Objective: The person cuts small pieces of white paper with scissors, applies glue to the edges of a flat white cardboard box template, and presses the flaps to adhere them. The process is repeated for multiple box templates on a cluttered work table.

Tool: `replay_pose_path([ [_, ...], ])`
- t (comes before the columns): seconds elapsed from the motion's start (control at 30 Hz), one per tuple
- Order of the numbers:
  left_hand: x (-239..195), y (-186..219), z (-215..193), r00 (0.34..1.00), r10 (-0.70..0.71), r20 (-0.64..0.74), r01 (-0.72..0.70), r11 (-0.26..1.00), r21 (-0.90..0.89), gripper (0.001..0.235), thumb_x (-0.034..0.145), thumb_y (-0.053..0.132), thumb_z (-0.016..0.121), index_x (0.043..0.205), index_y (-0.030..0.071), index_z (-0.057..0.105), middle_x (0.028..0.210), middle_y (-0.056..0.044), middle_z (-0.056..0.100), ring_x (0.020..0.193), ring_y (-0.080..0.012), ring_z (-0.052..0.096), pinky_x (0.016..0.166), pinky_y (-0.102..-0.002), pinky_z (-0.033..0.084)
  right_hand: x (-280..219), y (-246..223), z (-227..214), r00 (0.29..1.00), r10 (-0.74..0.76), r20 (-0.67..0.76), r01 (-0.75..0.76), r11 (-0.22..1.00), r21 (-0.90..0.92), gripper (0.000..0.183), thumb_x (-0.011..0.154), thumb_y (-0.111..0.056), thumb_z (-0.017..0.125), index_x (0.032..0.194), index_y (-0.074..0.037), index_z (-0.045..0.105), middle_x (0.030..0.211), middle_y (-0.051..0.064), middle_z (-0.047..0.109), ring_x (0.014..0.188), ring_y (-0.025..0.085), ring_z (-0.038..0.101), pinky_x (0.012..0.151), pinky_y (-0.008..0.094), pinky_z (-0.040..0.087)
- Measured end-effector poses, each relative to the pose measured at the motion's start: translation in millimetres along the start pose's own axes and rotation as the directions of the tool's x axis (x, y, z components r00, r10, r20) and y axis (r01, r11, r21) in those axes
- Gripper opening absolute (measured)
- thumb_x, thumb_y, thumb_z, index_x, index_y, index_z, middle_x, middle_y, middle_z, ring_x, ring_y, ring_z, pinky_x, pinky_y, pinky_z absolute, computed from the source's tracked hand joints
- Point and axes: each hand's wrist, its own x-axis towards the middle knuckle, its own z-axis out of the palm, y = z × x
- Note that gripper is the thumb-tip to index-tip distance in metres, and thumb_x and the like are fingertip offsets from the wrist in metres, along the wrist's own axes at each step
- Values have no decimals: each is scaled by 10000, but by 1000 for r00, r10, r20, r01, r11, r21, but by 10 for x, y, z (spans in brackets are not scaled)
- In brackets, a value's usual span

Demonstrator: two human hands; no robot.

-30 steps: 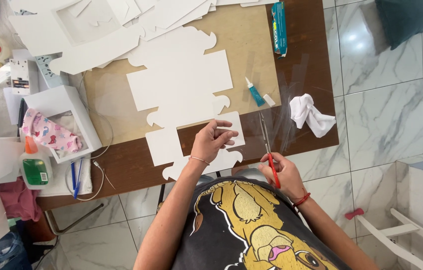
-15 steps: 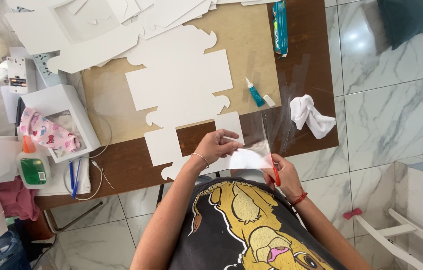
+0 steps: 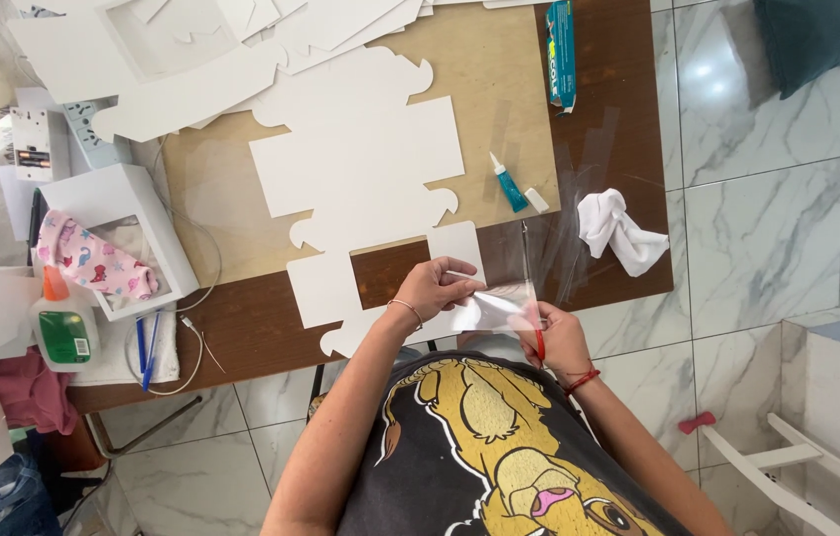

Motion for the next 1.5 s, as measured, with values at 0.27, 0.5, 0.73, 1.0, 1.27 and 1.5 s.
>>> replay_pose_path([
  [0.27,-141,3,-112,998,22,-57,-23,1000,-15,307,753,127,649,1037,74,545,880,-58,660,622,-76,633,498,-121,485,169,-102,-20,998,31,-49,-44,958,-283,188,685,-85,653,819,1,553,379,133,480,221,183,431,256,230,326],
  [0.5,-576,204,-217,975,84,-206,-126,971,-202,255,742,111,659,977,74,569,912,-92,653,703,-150,654,547,-171,528,573,479,-184,846,-532,-15,195,336,-922,402,660,-221,694,1003,-31,605,711,109,639,649,264,621,570,366,523],
  [0.73,-739,-5,-309,945,59,-321,-225,831,-510,172,724,12,653,856,40,546,974,-130,632,789,-235,648,665,-288,548,648,579,-227,764,-640,79,270,207,-940,440,656,-169,654,1087,-101,598,777,69,547,733,245,584,610,349,518],
  [1.0,-700,-468,-319,948,-17,-318,-237,628,-741,206,727,-4,660,824,103,513,1053,-82,604,897,-238,613,717,-318,544,254,-195,566,980,-182,74,185,726,-662,317,818,-398,568,1094,-241,572,951,45,613,878,215,588,726,342,490],
  [1.27,-637,-884,-736,791,37,-611,-316,879,-356,252,733,189,702,911,134,531,882,-2,614,730,-96,584,606,-212,492,717,-101,1044,982,-137,128,188,754,-629,202,707,-147,664,901,-164,612,681,1,643,527,80,597,481,186,476],
  [1.5,-847,-809,-958,616,69,-785,267,919,290,174,723,381,624,871,302,580,802,124,642,763,-78,625,681,-266,491,888,6,1103,976,-212,51,185,679,-710,218,630,-212,737,800,-140,619,680,4,636,615,108,614,550,220,484],
])
